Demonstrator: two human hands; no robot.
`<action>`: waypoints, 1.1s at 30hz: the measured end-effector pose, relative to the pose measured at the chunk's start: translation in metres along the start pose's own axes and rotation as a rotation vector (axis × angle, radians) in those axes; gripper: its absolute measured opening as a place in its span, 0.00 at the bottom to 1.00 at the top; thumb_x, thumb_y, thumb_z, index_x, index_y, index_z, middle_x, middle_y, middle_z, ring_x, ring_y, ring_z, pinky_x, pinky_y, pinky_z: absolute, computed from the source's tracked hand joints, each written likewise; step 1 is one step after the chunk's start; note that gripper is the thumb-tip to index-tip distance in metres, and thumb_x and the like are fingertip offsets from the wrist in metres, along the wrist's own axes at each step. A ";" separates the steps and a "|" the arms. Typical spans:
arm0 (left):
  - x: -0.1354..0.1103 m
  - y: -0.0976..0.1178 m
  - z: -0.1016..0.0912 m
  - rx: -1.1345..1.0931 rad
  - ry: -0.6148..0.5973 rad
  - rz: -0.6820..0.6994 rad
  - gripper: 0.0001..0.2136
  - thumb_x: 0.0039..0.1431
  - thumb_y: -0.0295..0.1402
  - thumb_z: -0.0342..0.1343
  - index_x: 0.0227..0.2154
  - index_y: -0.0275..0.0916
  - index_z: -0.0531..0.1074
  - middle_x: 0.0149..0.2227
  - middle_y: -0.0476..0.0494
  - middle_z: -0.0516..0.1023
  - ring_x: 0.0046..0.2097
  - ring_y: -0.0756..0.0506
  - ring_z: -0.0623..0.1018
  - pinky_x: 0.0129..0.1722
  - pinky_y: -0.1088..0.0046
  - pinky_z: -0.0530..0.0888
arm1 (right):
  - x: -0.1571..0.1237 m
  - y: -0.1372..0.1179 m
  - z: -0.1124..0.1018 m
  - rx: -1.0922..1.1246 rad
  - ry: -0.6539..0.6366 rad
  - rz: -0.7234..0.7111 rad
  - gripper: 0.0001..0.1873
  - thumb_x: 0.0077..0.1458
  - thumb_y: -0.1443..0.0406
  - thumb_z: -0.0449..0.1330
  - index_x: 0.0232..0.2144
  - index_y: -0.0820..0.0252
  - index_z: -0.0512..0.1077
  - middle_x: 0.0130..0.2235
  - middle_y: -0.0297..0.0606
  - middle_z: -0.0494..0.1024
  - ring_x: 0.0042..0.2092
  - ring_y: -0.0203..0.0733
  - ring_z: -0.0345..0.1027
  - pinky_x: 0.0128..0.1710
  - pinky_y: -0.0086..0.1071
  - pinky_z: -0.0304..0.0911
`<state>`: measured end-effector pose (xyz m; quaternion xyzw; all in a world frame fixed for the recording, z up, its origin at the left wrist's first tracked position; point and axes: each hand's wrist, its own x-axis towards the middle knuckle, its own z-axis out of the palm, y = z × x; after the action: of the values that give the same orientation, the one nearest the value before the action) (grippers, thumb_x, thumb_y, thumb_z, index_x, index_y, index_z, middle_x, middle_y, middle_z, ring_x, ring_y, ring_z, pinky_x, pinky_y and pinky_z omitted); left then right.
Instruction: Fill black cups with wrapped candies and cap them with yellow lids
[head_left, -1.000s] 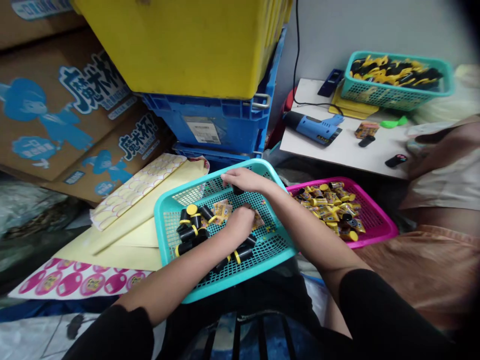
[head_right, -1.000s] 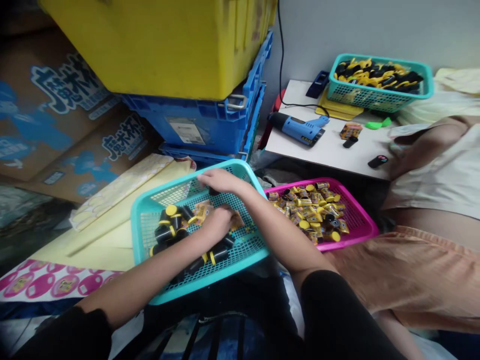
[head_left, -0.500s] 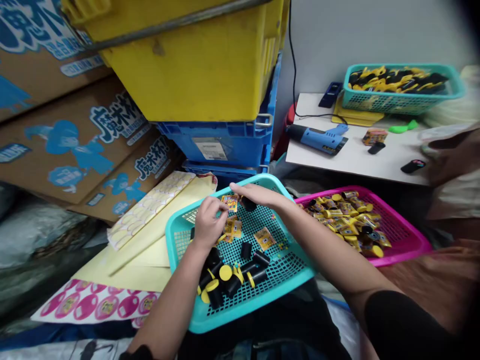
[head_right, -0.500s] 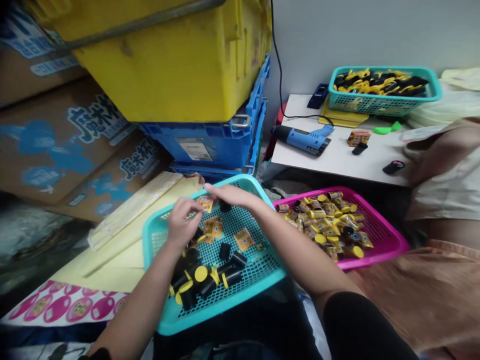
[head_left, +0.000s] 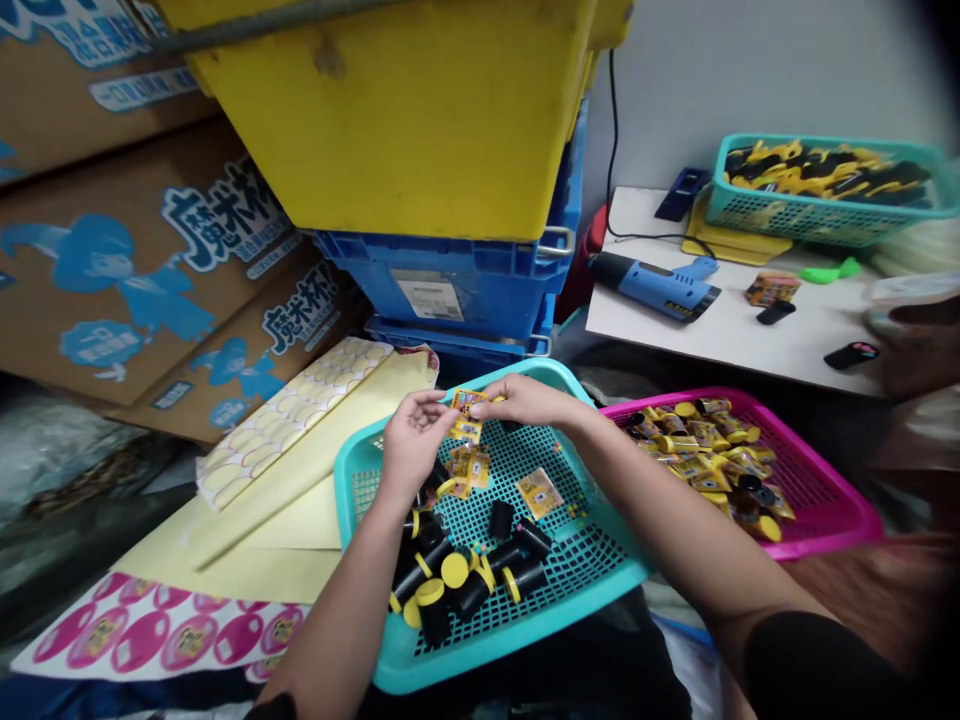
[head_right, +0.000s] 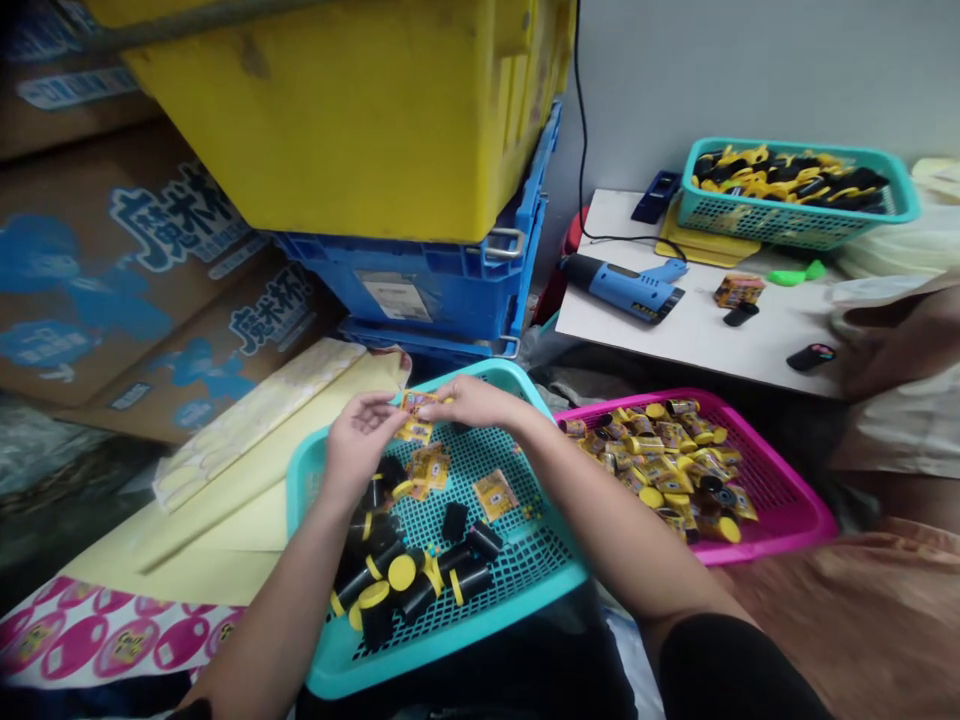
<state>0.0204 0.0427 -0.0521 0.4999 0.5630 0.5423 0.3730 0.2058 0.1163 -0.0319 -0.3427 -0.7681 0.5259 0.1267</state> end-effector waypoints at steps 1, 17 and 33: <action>0.002 -0.001 -0.001 -0.011 -0.021 -0.038 0.14 0.46 0.34 0.63 0.37 0.37 0.72 0.29 0.48 0.76 0.33 0.49 0.77 0.38 0.70 0.74 | 0.001 0.000 0.000 0.002 -0.026 0.005 0.21 0.53 0.50 0.57 0.24 0.62 0.72 0.19 0.26 0.58 0.23 0.30 0.49 0.23 0.27 0.46; 0.002 0.002 -0.010 0.392 -0.315 0.061 0.02 0.52 0.30 0.52 0.26 0.39 0.68 0.27 0.50 0.70 0.28 0.50 0.71 0.30 0.74 0.69 | 0.005 -0.003 0.009 -0.042 0.020 -0.208 0.12 0.51 0.58 0.61 0.31 0.63 0.77 0.31 0.37 0.78 0.33 0.36 0.68 0.35 0.29 0.60; -0.007 0.006 0.004 -0.057 -0.381 -0.199 0.31 0.46 0.30 0.63 0.54 0.40 0.59 0.28 0.51 0.77 0.33 0.46 0.79 0.34 0.70 0.74 | 0.006 -0.003 0.009 0.148 -0.008 -0.099 0.12 0.49 0.58 0.63 0.30 0.63 0.75 0.29 0.35 0.76 0.30 0.34 0.66 0.33 0.29 0.59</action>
<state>0.0265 0.0363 -0.0477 0.5243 0.5134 0.4143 0.5383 0.1954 0.1134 -0.0341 -0.2918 -0.7438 0.5756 0.1743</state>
